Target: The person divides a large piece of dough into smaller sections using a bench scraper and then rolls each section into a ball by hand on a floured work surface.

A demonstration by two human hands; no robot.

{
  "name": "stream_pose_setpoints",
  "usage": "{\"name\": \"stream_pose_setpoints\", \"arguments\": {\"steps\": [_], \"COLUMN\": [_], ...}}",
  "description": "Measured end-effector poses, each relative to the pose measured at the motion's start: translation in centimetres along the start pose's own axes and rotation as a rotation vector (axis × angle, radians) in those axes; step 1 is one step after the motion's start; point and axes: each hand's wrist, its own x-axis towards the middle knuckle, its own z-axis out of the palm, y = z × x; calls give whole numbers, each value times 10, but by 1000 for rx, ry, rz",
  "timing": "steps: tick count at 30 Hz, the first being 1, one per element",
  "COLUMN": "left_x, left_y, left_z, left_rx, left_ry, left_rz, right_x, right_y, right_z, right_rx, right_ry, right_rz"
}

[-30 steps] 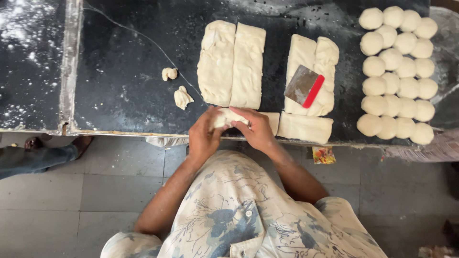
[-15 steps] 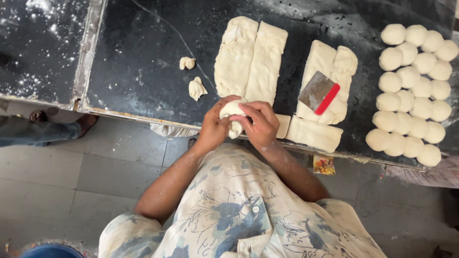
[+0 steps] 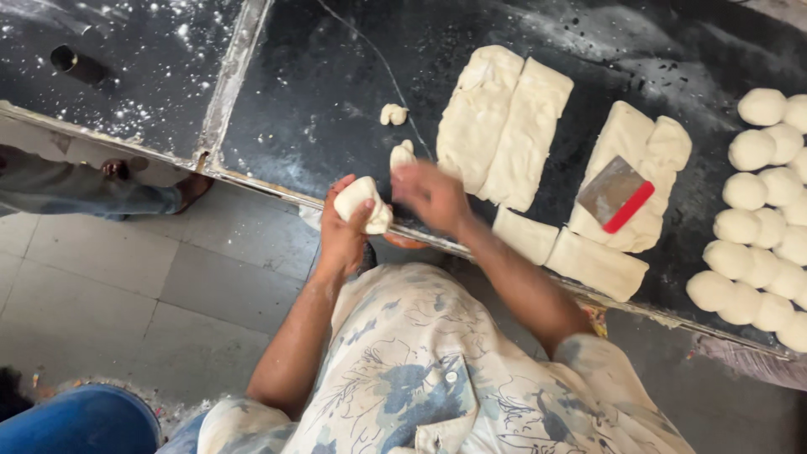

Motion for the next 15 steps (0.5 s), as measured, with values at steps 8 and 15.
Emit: {"name": "stream_pose_setpoints", "arguments": {"steps": [8, 15], "left_x": [-5, 13], "left_y": [33, 39], "left_z": [-39, -41], "left_rx": [-28, -119], "left_ry": [-97, -87], "left_rz": [-74, -75], "right_x": [99, 71], "right_y": [94, 88], "right_z": [44, 40], "right_rx": [-535, 742], "right_ry": [-18, 284], "right_rz": [-104, 335]}}
